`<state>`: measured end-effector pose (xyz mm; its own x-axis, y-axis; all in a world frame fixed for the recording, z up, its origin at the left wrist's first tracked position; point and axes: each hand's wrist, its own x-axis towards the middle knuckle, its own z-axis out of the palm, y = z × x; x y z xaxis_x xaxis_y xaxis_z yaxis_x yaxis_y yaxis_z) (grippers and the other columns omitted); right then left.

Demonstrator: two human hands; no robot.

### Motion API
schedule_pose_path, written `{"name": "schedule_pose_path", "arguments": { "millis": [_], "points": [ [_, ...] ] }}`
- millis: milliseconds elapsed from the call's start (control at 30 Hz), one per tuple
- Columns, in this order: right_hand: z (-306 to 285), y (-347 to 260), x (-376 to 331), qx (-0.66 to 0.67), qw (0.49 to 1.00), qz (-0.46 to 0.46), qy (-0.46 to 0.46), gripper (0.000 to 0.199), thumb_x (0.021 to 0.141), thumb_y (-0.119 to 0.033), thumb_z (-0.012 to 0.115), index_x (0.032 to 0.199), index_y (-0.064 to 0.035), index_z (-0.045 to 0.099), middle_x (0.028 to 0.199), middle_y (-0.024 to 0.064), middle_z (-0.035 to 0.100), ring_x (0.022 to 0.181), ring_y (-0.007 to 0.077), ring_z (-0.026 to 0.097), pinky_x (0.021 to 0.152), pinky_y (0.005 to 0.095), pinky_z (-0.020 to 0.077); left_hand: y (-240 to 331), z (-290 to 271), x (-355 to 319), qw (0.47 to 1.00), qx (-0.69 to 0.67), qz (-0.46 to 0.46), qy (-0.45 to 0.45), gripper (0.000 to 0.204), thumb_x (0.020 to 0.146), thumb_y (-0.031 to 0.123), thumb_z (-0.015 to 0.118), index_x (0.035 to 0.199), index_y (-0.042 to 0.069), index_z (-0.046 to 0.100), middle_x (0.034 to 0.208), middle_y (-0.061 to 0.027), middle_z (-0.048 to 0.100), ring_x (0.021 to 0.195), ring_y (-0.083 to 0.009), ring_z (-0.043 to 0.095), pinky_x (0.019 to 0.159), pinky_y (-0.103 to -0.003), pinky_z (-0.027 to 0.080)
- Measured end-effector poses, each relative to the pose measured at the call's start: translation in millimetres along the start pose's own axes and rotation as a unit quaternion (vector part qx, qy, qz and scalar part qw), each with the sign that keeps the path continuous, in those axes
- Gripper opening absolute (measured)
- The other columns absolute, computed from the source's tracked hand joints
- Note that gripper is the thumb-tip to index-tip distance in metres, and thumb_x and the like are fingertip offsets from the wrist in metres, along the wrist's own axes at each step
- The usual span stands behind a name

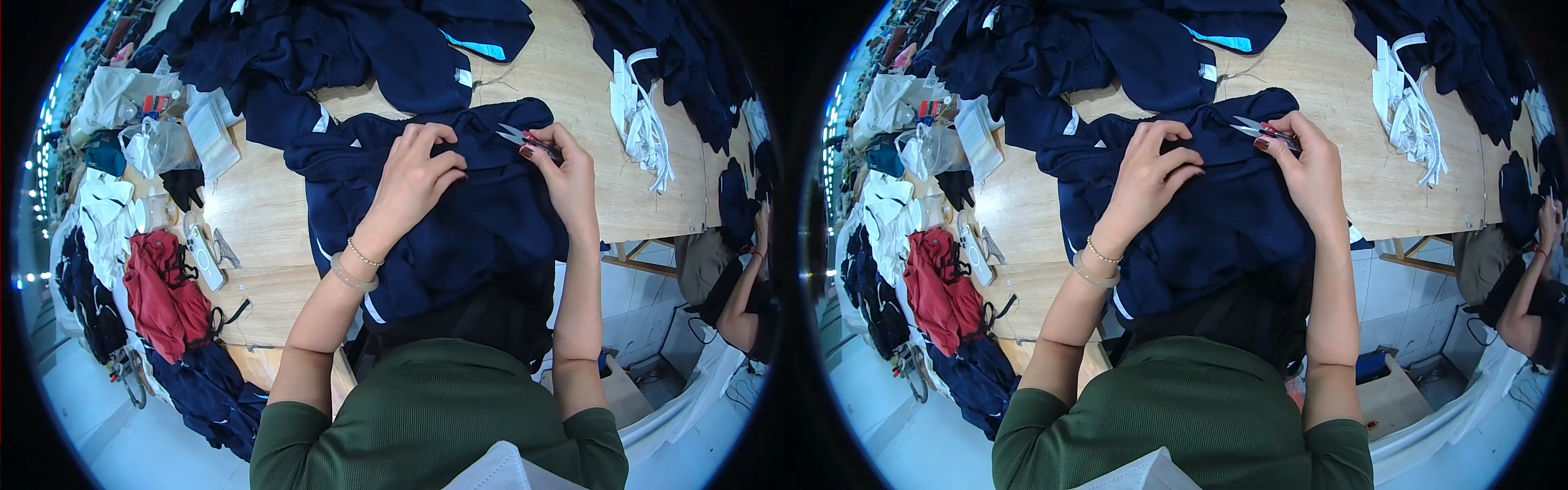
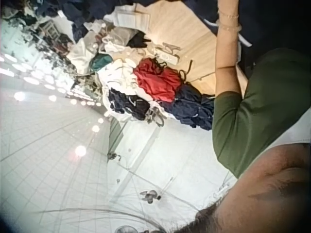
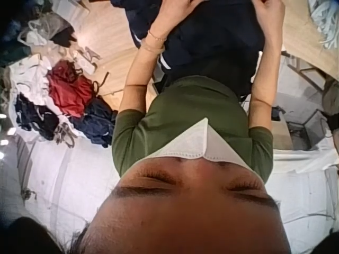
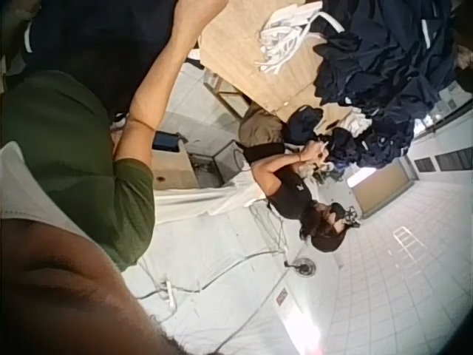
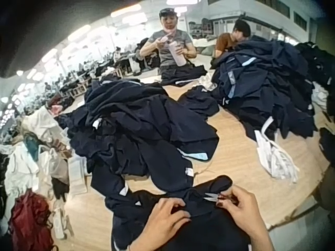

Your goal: Trim loose threads and inspect labels on blue athletic shorts using thread snips.

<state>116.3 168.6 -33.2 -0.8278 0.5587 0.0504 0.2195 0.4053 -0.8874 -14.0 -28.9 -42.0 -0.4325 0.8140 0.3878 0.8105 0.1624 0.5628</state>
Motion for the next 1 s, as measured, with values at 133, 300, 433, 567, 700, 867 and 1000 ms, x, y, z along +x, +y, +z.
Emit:
{"name": "schedule_pose_path", "arguments": {
  "millis": [133, 300, 433, 567, 700, 867, 1000],
  "points": [
    [6, -3, -6, 0.003, 0.999, -0.049, -0.016, 0.014, 0.082, -0.008, 0.072, 0.091, -0.0002, 0.064, 0.076, 0.0103, 0.063, 0.074, 0.0202, 0.061, 0.067, 0.0294, 0.0461, -11, 8, 0, 0.994, -0.062, -0.079, 0.042, 0.01, 0.078, 0.003, 0.072, 0.085, 0.001, 0.065, 0.09, -0.0073, 0.063, 0.086, -0.0262, 0.06, 0.076, -0.032, 0.049],
    [14, -18, -8, -0.106, 0.99, -0.072, -0.055, 0.012, 0.081, -0.011, 0.072, 0.089, -0.0037, 0.066, 0.078, 0.0061, 0.065, 0.073, 0.0234, 0.057, 0.063, 0.034, 0.045, -10, 11, 2, 0.983, -0.107, -0.134, 0.073, 0.005, 0.084, 0.003, 0.067, 0.083, 0.0, 0.063, 0.078, -0.0117, 0.062, 0.075, -0.0295, 0.06, 0.068, -0.036, 0.049],
    [22, -19, -4, -0.122, 0.984, -0.111, -0.063, 0.011, 0.082, -0.012, 0.072, 0.088, -0.0043, 0.066, 0.079, 0.0063, 0.065, 0.073, 0.0234, 0.057, 0.064, 0.0339, 0.0453, -11, 12, 1, 0.969, -0.144, -0.183, 0.088, 0.004, 0.089, 0.001, 0.062, 0.087, -0.002, 0.061, 0.079, -0.0122, 0.066, 0.071, -0.0243, 0.065, 0.065, -0.031, 0.051],
    [24, -18, -3, -0.139, 0.983, -0.09, -0.073, 0.01, 0.083, -0.012, 0.071, 0.087, -0.0047, 0.066, 0.079, 0.006, 0.065, 0.073, 0.0226, 0.058, 0.064, 0.034, 0.0456, -17, 8, 1, 0.922, -0.258, -0.261, 0.124, 0.01, 0.099, 0.003, 0.053, 0.094, -0.003, 0.059, 0.086, -0.0081, 0.07, 0.077, -0.0099, 0.064, 0.065, -0.022, 0.05],
    [23, -15, -3, -0.131, 0.986, -0.076, -0.074, 0.01, 0.083, -0.012, 0.071, 0.088, -0.0046, 0.066, 0.078, 0.0058, 0.065, 0.072, 0.0221, 0.057, 0.064, 0.0336, 0.0454, -22, 9, 0, 0.924, -0.249, -0.26, 0.127, 0.009, 0.098, 0.002, 0.054, 0.092, -0.003, 0.057, 0.083, -0.0095, 0.071, 0.074, -0.0128, 0.068, 0.063, -0.024, 0.052],
    [26, -17, -4, -0.126, 0.985, -0.09, -0.073, 0.009, 0.083, -0.012, 0.071, 0.088, -0.0049, 0.066, 0.077, 0.0058, 0.064, 0.072, 0.0223, 0.057, 0.064, 0.0334, 0.0452, -19, 11, 1, 0.922, -0.265, -0.259, 0.115, 0.008, 0.097, 0.002, 0.054, 0.091, -0.003, 0.058, 0.081, -0.0093, 0.071, 0.074, -0.0128, 0.068, 0.062, -0.024, 0.051],
    [33, -15, -2, -0.132, 0.984, -0.1, -0.069, 0.009, 0.082, -0.013, 0.071, 0.085, -0.006, 0.065, 0.076, 0.0051, 0.065, 0.073, 0.0222, 0.058, 0.064, 0.0335, 0.0456, -15, 10, 3, 0.922, -0.263, -0.262, 0.113, 0.008, 0.097, 0.002, 0.054, 0.091, -0.003, 0.058, 0.081, -0.009, 0.071, 0.073, -0.0126, 0.068, 0.062, -0.024, 0.05]
  ]
}}
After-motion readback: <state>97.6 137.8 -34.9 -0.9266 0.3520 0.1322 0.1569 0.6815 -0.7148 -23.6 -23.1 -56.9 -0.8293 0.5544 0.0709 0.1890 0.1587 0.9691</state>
